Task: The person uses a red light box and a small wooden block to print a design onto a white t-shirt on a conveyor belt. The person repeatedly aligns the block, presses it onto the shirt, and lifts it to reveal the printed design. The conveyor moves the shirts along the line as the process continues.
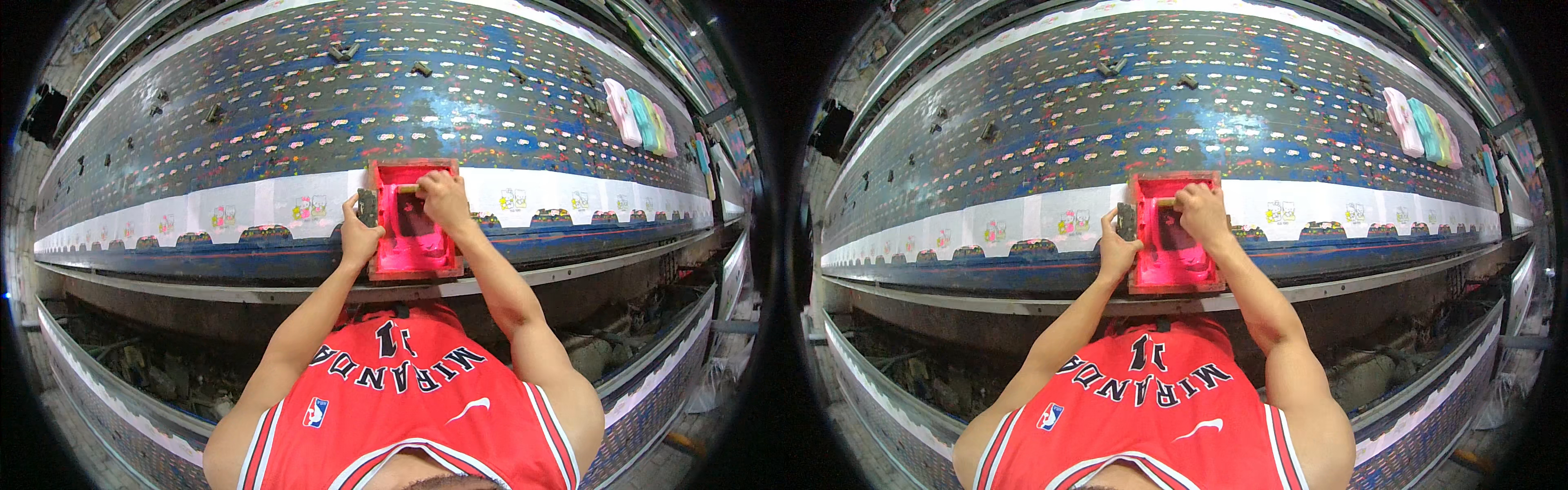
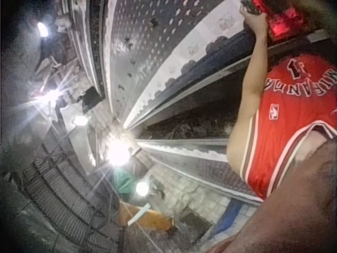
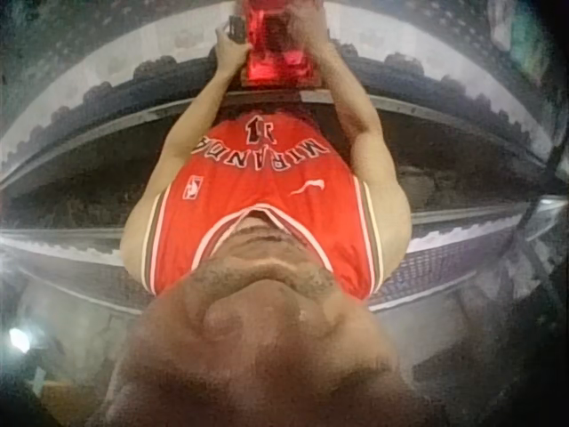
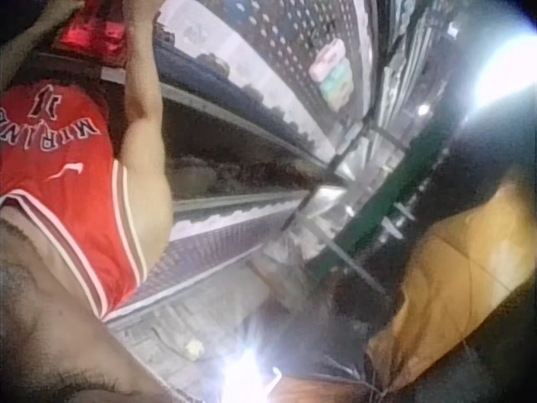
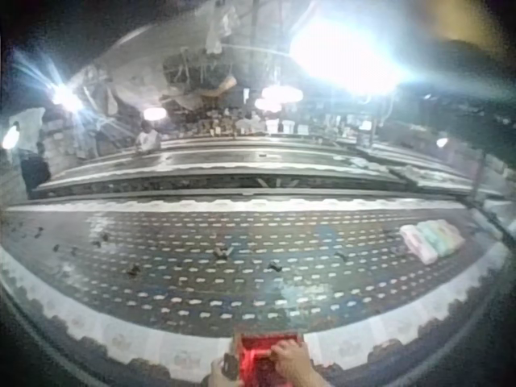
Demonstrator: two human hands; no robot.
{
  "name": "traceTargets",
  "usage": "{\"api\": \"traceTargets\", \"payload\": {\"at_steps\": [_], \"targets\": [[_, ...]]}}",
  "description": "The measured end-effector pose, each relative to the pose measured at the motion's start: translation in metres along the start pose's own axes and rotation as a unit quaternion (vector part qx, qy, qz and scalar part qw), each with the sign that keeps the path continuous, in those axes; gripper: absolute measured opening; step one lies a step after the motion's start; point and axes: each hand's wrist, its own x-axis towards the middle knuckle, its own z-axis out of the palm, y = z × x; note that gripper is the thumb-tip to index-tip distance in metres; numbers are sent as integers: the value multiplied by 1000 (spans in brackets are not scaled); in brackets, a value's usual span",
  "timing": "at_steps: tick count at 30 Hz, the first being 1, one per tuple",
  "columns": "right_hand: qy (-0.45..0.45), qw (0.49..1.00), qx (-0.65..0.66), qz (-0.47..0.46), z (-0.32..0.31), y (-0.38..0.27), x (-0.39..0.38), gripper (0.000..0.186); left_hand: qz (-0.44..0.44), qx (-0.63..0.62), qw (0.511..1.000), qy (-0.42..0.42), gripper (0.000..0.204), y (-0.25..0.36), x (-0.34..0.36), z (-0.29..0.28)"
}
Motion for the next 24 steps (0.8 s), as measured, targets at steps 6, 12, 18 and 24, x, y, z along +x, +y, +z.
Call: {"api": "traceTargets", "payload": {"at_steps": [6, 12, 18, 24], "targets": [[15, 999, 14, 33, 4, -6, 6, 17, 32, 11, 999, 10, 91, -11, 1, 4], [-5, 1000, 18, -12, -16, -39, -95, 27, 6, 41, 999, 9, 94, -9, -1, 4], [6, 999, 53, -6, -48, -21, -95, 30, 65, 5, 997, 34, 99, 4, -10, 25], [20, 999, 15, 23, -96, 57, -123, 32, 71, -63, 995, 15, 98, 48, -27, 123]]}}
